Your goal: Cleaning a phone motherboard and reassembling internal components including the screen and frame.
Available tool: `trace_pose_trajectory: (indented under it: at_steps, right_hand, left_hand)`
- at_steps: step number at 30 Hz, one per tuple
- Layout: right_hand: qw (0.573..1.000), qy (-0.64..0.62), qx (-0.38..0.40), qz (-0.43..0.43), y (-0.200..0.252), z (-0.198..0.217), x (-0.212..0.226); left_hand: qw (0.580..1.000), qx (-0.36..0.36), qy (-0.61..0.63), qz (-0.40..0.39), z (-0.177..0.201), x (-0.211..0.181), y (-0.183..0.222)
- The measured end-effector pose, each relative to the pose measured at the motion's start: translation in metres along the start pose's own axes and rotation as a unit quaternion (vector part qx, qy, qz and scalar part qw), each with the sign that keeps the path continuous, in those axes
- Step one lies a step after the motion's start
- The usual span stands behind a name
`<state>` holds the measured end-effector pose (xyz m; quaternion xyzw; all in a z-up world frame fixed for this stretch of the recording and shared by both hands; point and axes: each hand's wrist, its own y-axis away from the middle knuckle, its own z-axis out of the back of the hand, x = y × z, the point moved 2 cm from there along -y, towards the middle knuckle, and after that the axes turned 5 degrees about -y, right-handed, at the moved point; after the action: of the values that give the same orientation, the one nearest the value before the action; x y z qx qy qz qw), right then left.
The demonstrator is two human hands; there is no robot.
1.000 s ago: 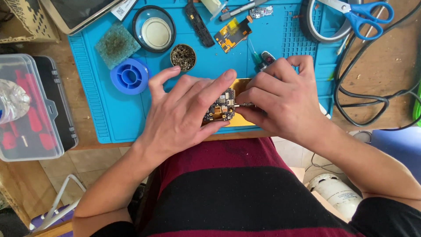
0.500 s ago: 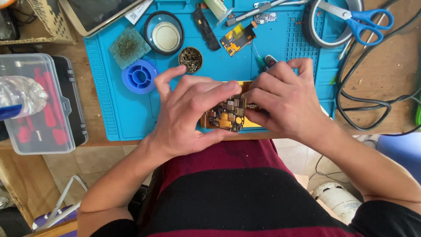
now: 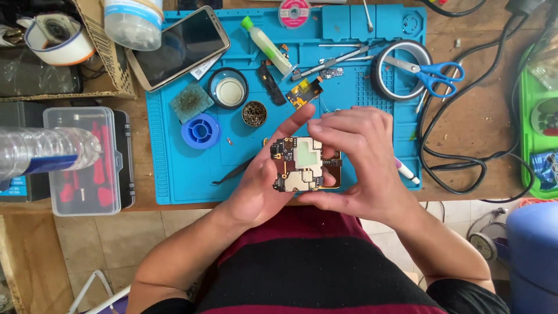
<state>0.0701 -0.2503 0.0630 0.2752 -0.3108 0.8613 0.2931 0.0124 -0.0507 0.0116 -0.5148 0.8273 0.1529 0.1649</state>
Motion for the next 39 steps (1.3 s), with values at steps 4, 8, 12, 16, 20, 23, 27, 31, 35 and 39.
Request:
trace_pose_trajectory:
  at_steps: [4, 8, 12, 16, 20, 23, 27, 31, 35, 39]
  right_hand:
    - [1.0, -0.024, -0.003, -0.017, -0.003, 0.003, -0.002]
    - [0.992, -0.121, -0.004, -0.03, -0.001, 0.003, -0.003]
    - [0.949, -0.311, -0.038, -0.037, 0.005, 0.0, -0.005]
    - [0.951, -0.295, -0.077, -0.054, 0.02, 0.007, -0.012]
    - [0.963, -0.231, -0.119, -0.068, 0.038, 0.016, -0.026]
    - [0.923, -0.33, -0.133, -0.149, 0.049, 0.014, -0.031]
    - [0.905, -0.316, -0.129, -0.253, 0.042, 0.009, -0.028]
    - [0.899, -0.321, -0.121, -0.273, 0.035, 0.016, -0.03]
    - [0.862, -0.399, -0.112, -0.292, 0.037, 0.019, -0.035]
    - [0.861, -0.412, -0.123, -0.272, 0.042, 0.025, -0.041]
  left_hand:
    - [0.999, 0.011, -0.039, -0.002, -0.004, -0.001, -0.002]
    - [0.998, 0.019, -0.065, 0.002, -0.005, -0.001, -0.004]
    - [0.979, -0.015, -0.199, -0.052, -0.005, -0.002, -0.004]
    - [0.951, -0.044, -0.29, -0.098, -0.018, -0.013, 0.007]
    - [0.859, -0.045, -0.487, -0.152, -0.03, -0.03, 0.016]
    - [0.734, -0.028, -0.66, -0.159, -0.024, -0.035, 0.014]
    - [0.439, 0.02, -0.889, -0.128, -0.017, -0.027, 0.004]
    - [0.342, 0.037, -0.933, -0.101, -0.013, -0.02, -0.004]
    - [0.284, 0.03, -0.954, -0.093, -0.023, -0.022, -0.011]
    - [0.283, 0.037, -0.956, -0.071, -0.024, -0.021, -0.019]
